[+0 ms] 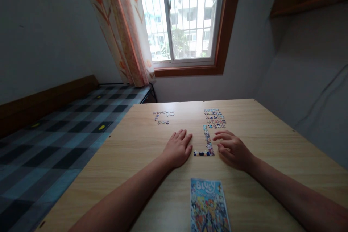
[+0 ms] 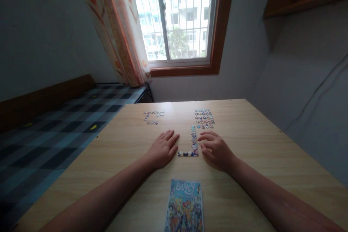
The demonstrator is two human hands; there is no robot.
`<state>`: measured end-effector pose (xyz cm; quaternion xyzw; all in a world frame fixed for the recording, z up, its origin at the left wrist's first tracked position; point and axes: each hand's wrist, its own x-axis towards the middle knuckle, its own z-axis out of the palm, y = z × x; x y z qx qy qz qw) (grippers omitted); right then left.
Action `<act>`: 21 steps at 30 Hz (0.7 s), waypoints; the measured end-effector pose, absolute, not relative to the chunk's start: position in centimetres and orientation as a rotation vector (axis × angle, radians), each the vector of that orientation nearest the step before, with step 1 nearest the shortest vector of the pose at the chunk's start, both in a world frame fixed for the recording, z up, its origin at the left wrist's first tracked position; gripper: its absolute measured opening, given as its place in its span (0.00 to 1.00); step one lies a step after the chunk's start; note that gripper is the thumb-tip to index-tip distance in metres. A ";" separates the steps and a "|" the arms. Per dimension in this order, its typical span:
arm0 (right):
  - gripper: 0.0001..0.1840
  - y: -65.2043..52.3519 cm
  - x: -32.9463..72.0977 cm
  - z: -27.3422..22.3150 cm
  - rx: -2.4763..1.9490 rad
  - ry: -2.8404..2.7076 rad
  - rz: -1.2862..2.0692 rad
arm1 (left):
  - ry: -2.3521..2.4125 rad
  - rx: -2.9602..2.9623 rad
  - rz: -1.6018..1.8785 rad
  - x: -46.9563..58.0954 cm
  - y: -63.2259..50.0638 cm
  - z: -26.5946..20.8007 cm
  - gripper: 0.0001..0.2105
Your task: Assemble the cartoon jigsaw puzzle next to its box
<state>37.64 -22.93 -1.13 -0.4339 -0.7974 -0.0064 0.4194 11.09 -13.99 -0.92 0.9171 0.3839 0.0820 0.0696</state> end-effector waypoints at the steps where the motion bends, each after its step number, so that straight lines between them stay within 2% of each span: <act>1: 0.16 -23.0 37.7 -1.1 -1.092 -2.001 -0.015 | 1.156 2.756 0.250 11.1 -14.0 -0.9 0.26; 21: 0.15 -23.2 37.5 -1.2 -1.094 -2.011 0.008 | 1.189 2.744 0.175 11.2 -14.5 -0.2 0.26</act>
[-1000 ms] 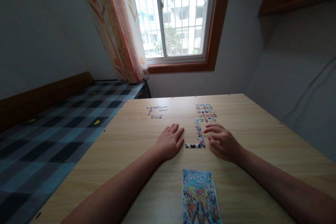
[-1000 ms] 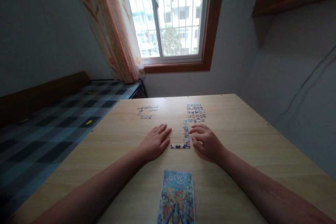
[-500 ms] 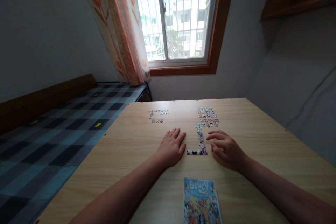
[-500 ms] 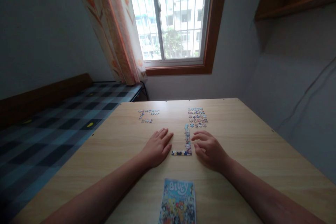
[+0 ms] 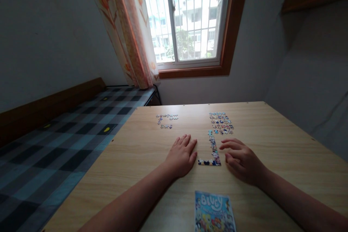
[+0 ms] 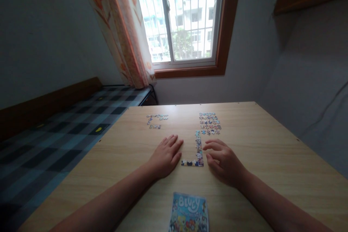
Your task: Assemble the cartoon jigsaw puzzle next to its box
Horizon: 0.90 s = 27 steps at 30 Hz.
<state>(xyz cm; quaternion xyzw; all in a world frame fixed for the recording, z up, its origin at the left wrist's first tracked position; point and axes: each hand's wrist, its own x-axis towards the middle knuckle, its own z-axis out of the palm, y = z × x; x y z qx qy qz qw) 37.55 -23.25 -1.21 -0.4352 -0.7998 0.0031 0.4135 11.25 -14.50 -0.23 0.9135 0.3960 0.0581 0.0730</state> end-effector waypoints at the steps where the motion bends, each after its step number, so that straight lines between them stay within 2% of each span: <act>1: 0.15 -23.3 37.5 -1.2 -1.091 -2.014 0.007 | 1.192 2.747 0.171 11.2 -14.5 -0.3 0.26; 15: 0.15 -23.5 37.7 -0.6 -1.095 -1.960 0.002 | 1.129 2.826 0.200 11.6 -14.0 -0.5 0.24; 27: 0.19 -23.7 38.1 -0.4 -1.146 -2.001 0.071 | 1.065 2.863 0.242 12.2 -13.9 -0.6 0.22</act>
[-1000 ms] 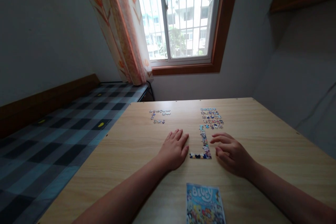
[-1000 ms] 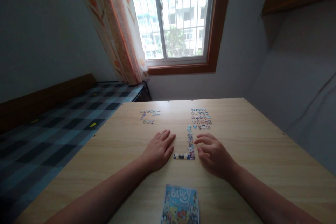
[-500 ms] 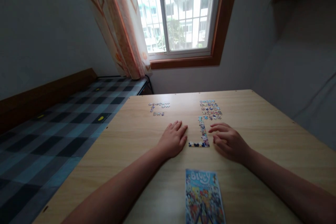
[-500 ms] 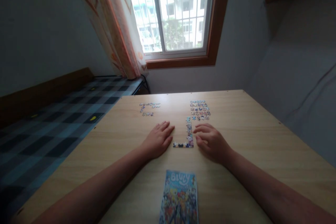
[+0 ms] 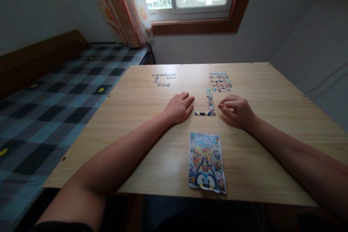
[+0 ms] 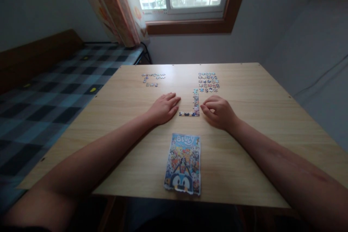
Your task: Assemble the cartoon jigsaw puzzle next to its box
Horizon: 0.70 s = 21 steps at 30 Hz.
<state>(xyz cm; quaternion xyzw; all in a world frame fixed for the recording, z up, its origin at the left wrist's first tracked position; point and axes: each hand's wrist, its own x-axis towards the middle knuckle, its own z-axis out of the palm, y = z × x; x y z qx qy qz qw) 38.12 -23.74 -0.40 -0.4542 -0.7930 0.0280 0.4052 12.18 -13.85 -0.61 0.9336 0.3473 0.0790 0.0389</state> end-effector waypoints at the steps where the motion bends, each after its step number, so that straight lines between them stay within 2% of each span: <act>1: 0.20 -23.7 38.1 -0.4 -1.145 -2.004 0.075 | 1.060 2.863 0.246 12.2 -13.9 -0.6 0.22; 11: 0.26 -23.8 38.2 -0.5 -1.183 -2.066 0.152 | 0.954 2.891 0.347 12.1 -13.8 -0.5 0.20; 21: 0.26 -24.0 38.0 -0.4 -1.203 -2.020 0.137 | 0.897 2.876 0.399 11.9 -13.4 -1.2 0.18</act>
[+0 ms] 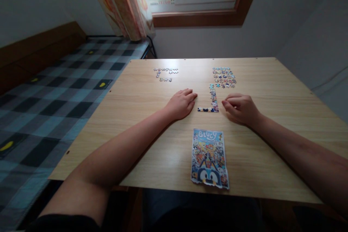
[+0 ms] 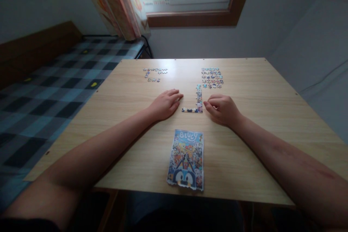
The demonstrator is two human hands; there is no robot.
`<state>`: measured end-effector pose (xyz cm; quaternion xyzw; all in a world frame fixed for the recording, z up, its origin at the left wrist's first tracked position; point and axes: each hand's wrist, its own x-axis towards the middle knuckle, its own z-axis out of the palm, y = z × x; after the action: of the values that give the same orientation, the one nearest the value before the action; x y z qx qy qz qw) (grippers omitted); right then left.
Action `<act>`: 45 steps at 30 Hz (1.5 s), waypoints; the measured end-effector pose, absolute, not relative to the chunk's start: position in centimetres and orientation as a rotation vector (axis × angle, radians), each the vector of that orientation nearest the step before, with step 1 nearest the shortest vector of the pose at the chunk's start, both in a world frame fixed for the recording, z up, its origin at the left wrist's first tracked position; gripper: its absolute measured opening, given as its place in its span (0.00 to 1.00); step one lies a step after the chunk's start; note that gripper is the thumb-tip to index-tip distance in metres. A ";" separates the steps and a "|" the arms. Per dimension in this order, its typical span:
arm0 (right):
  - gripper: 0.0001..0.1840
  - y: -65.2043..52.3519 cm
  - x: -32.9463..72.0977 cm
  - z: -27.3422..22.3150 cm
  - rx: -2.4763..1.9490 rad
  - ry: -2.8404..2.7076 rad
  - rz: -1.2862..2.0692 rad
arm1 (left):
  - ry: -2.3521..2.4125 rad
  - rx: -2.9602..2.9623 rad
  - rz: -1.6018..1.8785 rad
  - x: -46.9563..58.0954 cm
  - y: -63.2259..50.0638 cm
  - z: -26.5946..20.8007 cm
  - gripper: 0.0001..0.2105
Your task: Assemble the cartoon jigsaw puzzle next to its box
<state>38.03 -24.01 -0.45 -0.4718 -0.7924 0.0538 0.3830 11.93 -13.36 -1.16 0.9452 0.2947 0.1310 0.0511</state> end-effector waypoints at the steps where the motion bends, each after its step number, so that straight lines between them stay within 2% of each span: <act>1: 0.26 -24.0 38.0 -0.4 -1.212 -2.021 0.143 | 0.906 2.869 0.393 11.9 -13.4 -1.1 0.18; 21: 0.26 -24.0 37.4 -0.9 -1.198 -2.025 0.185 | 0.974 2.870 0.467 10.8 -14.3 -0.5 0.18; 27: 0.26 -23.9 37.2 -1.3 -1.213 -2.008 0.226 | 1.015 2.870 0.501 11.3 -14.5 0.2 0.14; 32: 0.27 -23.8 36.9 -1.2 -1.215 -1.965 0.267 | 1.061 2.962 0.391 12.6 -13.1 0.8 0.09; 45: 0.24 -23.8 37.3 -2.2 -1.242 -1.970 0.344 | 1.032 2.964 0.386 13.1 -9.9 0.5 0.10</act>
<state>37.33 -23.83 -2.18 -0.4872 -0.7727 0.1351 0.3838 13.09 -9.87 0.54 0.9373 0.3263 0.1220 -0.0103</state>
